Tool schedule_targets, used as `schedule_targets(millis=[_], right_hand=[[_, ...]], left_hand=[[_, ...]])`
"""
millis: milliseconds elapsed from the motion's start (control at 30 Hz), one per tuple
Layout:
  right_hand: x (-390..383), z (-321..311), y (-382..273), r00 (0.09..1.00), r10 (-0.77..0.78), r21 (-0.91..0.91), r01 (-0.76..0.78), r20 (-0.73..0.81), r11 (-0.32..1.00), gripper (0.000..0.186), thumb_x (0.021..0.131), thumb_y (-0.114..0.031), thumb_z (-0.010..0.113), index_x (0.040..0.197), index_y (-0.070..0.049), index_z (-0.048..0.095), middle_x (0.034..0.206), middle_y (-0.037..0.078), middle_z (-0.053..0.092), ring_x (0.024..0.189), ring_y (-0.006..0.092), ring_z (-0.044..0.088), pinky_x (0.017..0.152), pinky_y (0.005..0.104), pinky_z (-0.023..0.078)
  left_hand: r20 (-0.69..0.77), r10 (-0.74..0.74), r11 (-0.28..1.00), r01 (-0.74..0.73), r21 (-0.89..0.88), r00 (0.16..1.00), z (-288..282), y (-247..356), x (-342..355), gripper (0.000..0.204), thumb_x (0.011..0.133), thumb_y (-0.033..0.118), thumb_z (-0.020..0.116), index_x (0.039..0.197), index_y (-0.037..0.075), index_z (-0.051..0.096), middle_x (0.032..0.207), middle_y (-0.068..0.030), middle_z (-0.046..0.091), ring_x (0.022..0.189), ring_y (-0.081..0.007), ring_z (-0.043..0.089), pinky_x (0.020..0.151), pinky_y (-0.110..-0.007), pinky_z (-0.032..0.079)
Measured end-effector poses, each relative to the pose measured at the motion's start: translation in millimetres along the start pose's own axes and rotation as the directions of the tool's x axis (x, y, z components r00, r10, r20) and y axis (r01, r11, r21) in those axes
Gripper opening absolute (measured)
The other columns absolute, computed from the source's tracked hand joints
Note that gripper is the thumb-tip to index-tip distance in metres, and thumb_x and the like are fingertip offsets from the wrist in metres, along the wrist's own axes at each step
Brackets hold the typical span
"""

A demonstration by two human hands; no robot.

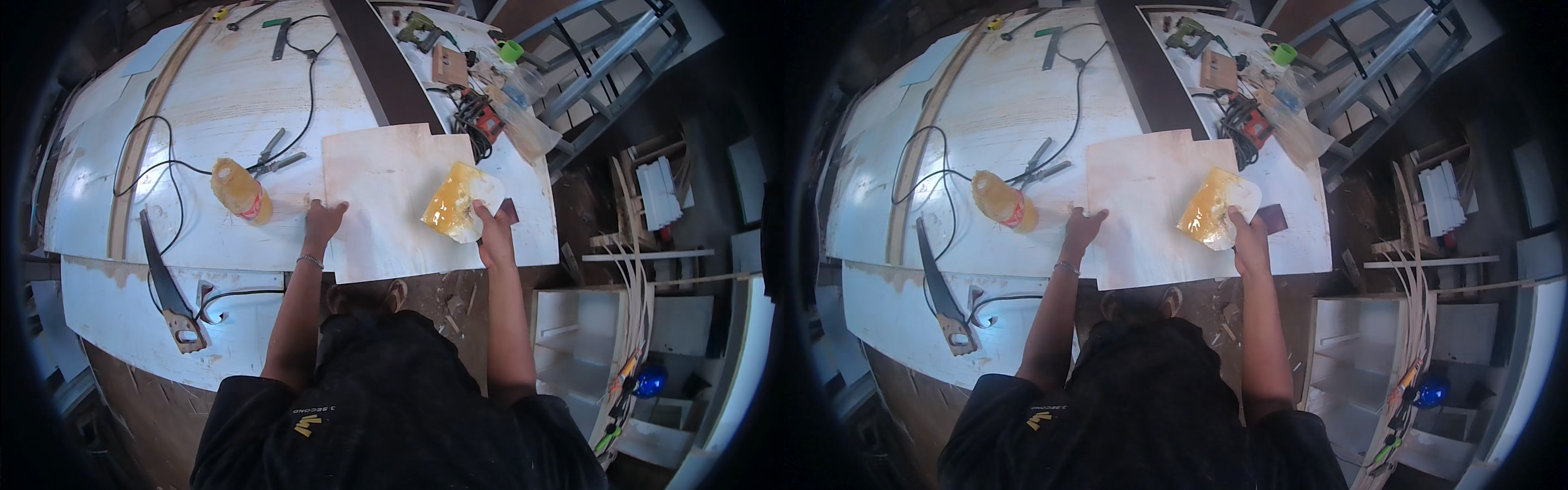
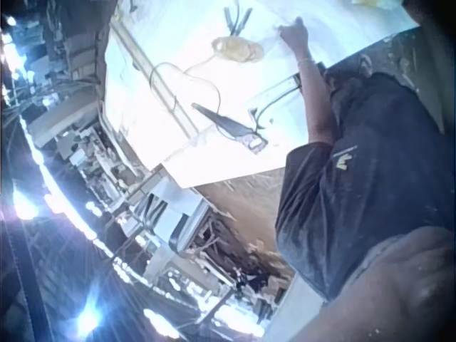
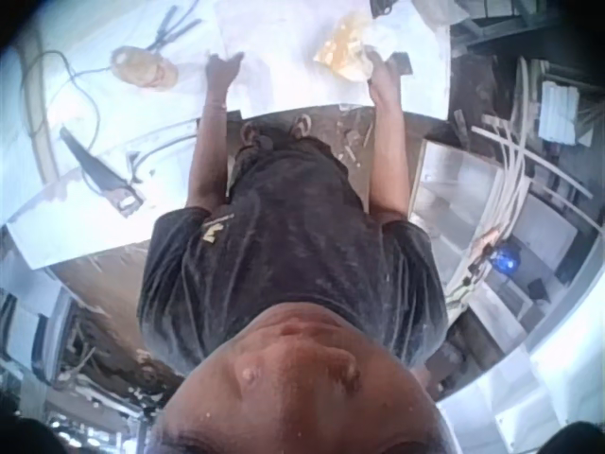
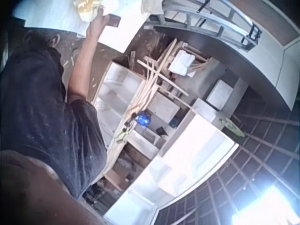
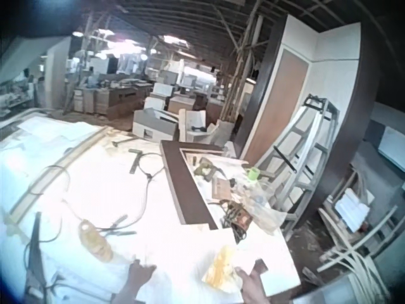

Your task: The person saws a piece of laminate wood, fits it into a cabinet shelf, and applies adhesive to a small wood panel using a plastic scraper.

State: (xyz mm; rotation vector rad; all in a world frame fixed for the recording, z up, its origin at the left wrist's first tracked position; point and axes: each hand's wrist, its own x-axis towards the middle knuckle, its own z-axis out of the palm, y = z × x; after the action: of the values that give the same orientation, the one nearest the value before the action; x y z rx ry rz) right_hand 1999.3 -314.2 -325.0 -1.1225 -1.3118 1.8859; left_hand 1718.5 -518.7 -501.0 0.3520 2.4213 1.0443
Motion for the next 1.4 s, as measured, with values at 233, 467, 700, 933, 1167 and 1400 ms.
schedule_targets(millis=[233, 467, 700, 933, 1167, 1400], right_hand=[[-0.8, -2.4, 4.7, 1.0, 0.011, 0.019, -0.011, -0.017, 1.0, 0.039, 0.105, -0.013, 0.063, 0.138, 0.007, 0.06, 0.131, 0.013, 0.069, 0.115, 0.0206, 0.069, 0.096, 0.0348, 0.056], [11.7, 30.5, -29.8, 0.952, -0.276, -0.596, 0.298, 0.131, 0.746, 0.04, 0.106, -0.016, 0.059, 0.14, 0.006, 0.058, 0.122, 0.019, 0.074, 0.112, 0.0254, 0.072, 0.097, 0.039, 0.056], [10.4, 76.6, 84.9, 0.785, -0.338, -0.837, 0.39, 0.52, -0.383, 0.05, 0.099, -0.014, 0.053, 0.149, -0.007, 0.055, 0.118, 0.021, 0.068, 0.106, 0.0342, 0.071, 0.076, 0.0473, 0.062], [-15.0, 81.5, -3.9, 0.956, -0.154, -0.968, 0.241, 0.249, -0.07, 0.041, 0.098, -0.022, 0.057, 0.133, -0.002, 0.065, 0.084, 0.017, 0.075, 0.078, 0.0389, 0.074, 0.072, 0.0533, 0.058], [63.5, 98.4, -2.5, 0.975, -0.16, -0.971, 0.181, 0.157, 0.154, 0.041, 0.092, -0.028, 0.055, 0.113, 0.003, 0.072, 0.105, 0.034, 0.072, 0.106, 0.0481, 0.07, 0.099, 0.0565, 0.053], [57.3, 215.1, -71.3, 0.92, -0.115, -0.919, 0.385, 0.375, 0.084, 0.039, 0.092, -0.026, 0.056, 0.111, 0.002, 0.074, 0.108, 0.03, 0.074, 0.105, 0.0468, 0.071, 0.1, 0.0532, 0.053]], left_hand=[[0.518, -0.04, 0.811, 0.331, -0.482, 0.854, -35.2, 5.7, -1.8, 0.064, 0.097, 0.035, 0.076, 0.137, -0.009, 0.055, 0.127, -0.0173, 0.068, 0.113, -0.0251, 0.07, 0.095, -0.039, 0.057], [0.624, 0.217, 0.513, 0.456, -0.727, 0.75, -25.8, 22.5, -64.9, 0.056, 0.105, 0.023, 0.066, 0.148, -0.008, 0.046, 0.138, -0.0161, 0.063, 0.124, -0.0276, 0.065, 0.105, -0.041, 0.054], [0.498, 0.16, 0.514, 0.358, -0.779, 0.853, 7.2, 41.3, -112.4, 0.047, 0.105, 0.018, 0.066, 0.143, -0.005, 0.054, 0.132, -0.0134, 0.069, 0.116, -0.0232, 0.068, 0.1, -0.039, 0.056], [0.403, 0.162, 0.498, 0.278, -0.821, 0.901, 6.9, 25.3, -114.8, 0.05, 0.105, 0.017, 0.065, 0.147, -0.005, 0.051, 0.137, -0.0144, 0.066, 0.125, -0.0229, 0.063, 0.106, -0.038, 0.05], [0.315, 0.306, 0.665, 0.035, -0.746, 0.899, -3.5, 49.8, -118.8, 0.051, 0.106, 0.019, 0.063, 0.148, -0.006, 0.049, 0.138, -0.015, 0.066, 0.125, -0.0241, 0.063, 0.108, -0.037, 0.048], [0.25, 0.401, 0.756, -0.164, -0.634, 0.881, -25.8, 84.0, -132.3, 0.045, 0.105, 0.019, 0.061, 0.143, -0.004, 0.053, 0.132, -0.0189, 0.069, 0.122, -0.0248, 0.065, 0.106, -0.039, 0.049]])
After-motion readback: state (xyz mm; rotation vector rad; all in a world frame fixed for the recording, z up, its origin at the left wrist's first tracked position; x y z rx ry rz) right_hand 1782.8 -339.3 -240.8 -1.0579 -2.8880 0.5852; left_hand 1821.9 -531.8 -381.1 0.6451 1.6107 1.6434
